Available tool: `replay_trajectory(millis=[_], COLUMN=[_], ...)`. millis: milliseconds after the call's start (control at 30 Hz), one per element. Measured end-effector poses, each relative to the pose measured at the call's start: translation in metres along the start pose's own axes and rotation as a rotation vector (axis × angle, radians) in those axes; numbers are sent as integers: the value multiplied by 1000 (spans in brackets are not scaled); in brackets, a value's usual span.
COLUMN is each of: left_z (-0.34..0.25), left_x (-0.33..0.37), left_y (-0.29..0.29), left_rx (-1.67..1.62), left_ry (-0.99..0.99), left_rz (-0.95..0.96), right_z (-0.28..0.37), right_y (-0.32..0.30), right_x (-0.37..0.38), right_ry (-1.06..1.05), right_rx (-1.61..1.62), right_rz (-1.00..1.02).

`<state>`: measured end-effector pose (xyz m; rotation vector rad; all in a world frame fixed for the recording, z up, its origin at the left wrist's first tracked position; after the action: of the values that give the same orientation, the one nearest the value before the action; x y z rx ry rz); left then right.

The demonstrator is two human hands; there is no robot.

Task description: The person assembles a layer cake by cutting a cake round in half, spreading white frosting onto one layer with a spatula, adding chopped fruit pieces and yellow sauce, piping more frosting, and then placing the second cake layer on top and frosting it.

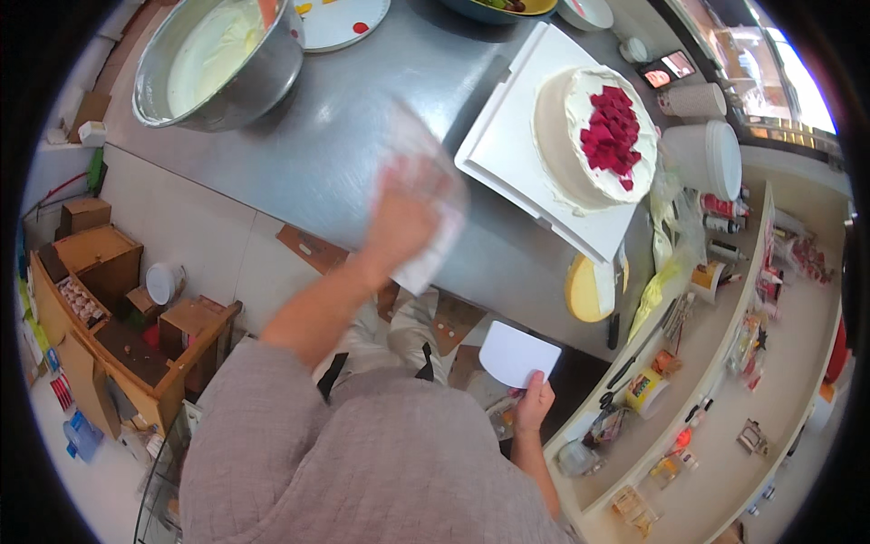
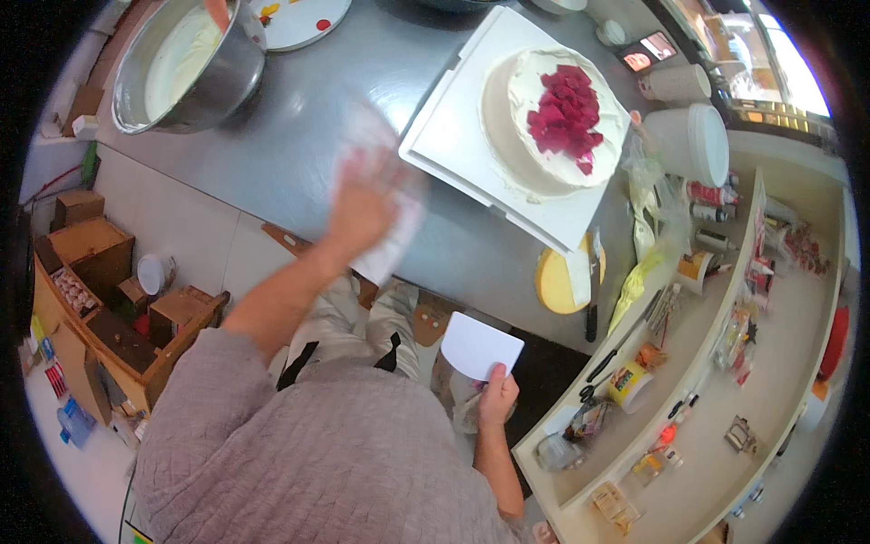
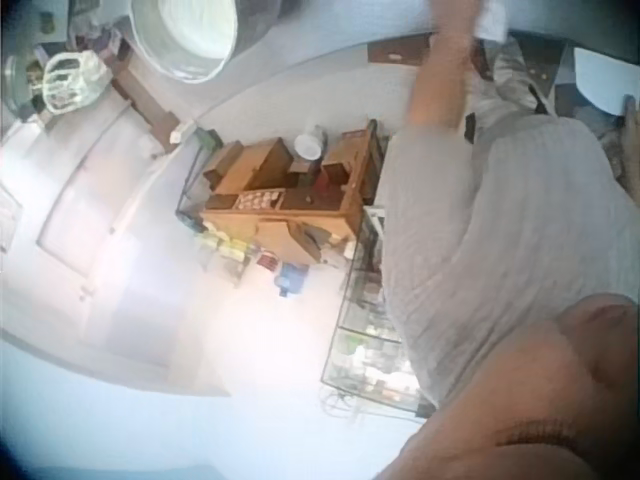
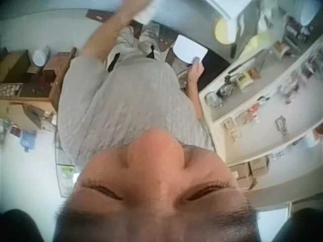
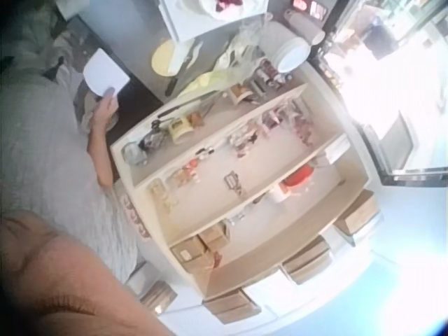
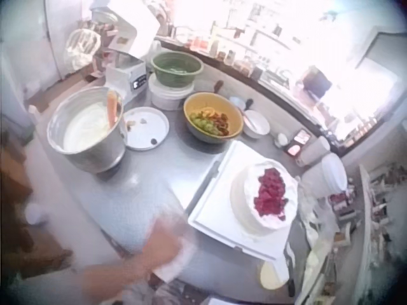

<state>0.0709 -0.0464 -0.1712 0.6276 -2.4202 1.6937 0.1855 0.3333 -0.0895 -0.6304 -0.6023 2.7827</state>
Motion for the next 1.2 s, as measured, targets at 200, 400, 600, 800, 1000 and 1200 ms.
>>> replay_trajectory(millis=[200, 400, 600, 800, 1000, 1200], left_z=[-187, -209, -123, 22, 59, 15], left_x=[-96, -81, -28, -10, -32, 14], left_y=[53, 3, -45, -83, -129, -216], left_rx=[-736, -985, -1383, -1379, -1138, -809], left_ry=[700, 360, -617, -1080, -978, -463], left_rz=[584, 1352, 828, 270, -104, -122], right_z=[5, 4, 47, 53, 48, 63], right_y=[-44, -78, -47, 12, 46, 49], right_x=[-41, -66, -49, -38, -29, -23], right_ry=[8, 10, 85, 216, 199, 182], right_rx=[89, 298, 662, 668, 595, 644], right_rz=[-272, -473, -404, -159, 38, 63])
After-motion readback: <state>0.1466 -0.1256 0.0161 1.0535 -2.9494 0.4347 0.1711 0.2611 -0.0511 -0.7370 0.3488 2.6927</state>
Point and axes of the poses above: each hand's wrist, its own x-axis towards the middle knuckle, its own y-axis out of the palm, z = x × y, the point moved 1 cm from there along x, towards the middle knuckle, and after that the axes turned 13 degrees about -z, right-handed, at the moved point
